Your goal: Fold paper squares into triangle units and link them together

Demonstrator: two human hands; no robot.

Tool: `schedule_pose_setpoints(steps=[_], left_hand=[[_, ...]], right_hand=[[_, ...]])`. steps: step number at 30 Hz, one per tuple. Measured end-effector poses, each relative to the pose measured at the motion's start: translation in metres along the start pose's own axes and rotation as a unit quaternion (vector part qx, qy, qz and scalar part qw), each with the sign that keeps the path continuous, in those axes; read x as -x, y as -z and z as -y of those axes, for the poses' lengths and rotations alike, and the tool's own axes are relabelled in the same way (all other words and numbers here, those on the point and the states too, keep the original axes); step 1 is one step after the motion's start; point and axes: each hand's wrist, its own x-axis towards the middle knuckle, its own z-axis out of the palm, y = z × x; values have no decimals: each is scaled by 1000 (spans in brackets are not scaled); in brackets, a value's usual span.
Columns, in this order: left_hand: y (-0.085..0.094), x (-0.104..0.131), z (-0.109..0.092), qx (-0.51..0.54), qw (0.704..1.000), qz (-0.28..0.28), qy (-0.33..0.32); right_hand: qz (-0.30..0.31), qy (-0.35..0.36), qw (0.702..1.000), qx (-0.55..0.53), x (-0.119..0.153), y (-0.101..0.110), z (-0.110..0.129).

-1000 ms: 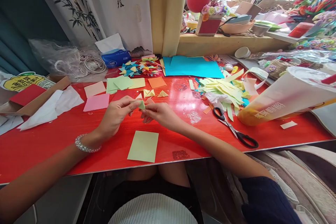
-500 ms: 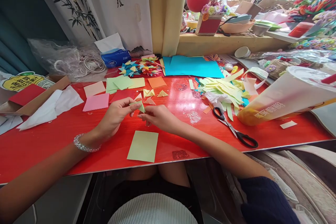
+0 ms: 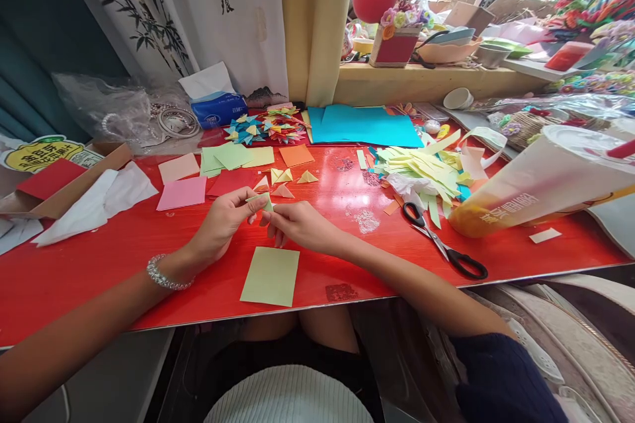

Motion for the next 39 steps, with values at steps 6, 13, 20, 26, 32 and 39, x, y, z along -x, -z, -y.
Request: schedule_pose_setpoints(steps=[6, 13, 20, 26, 32, 39], left_hand=[[6, -4, -1, -54, 998, 23, -33], [13, -5, -2, -127, 985, 109, -40], [13, -8, 5, -154, 984, 85, -36], [16, -13, 10, -155, 987, 46, -5], [17, -15, 17, -117, 992, 44, 9], [15, -14, 14, -142, 990, 17, 2]], right_hand=[[25, -13, 997, -65, 0, 1, 0], [32, -14, 999, 21, 0, 1, -4], [44, -30, 998, -16, -7, 3, -15], [29, -27, 996, -78, -16, 7, -26], [24, -35, 995, -90, -17, 7, -25], [23, -26, 997, -75, -18, 9, -27]])
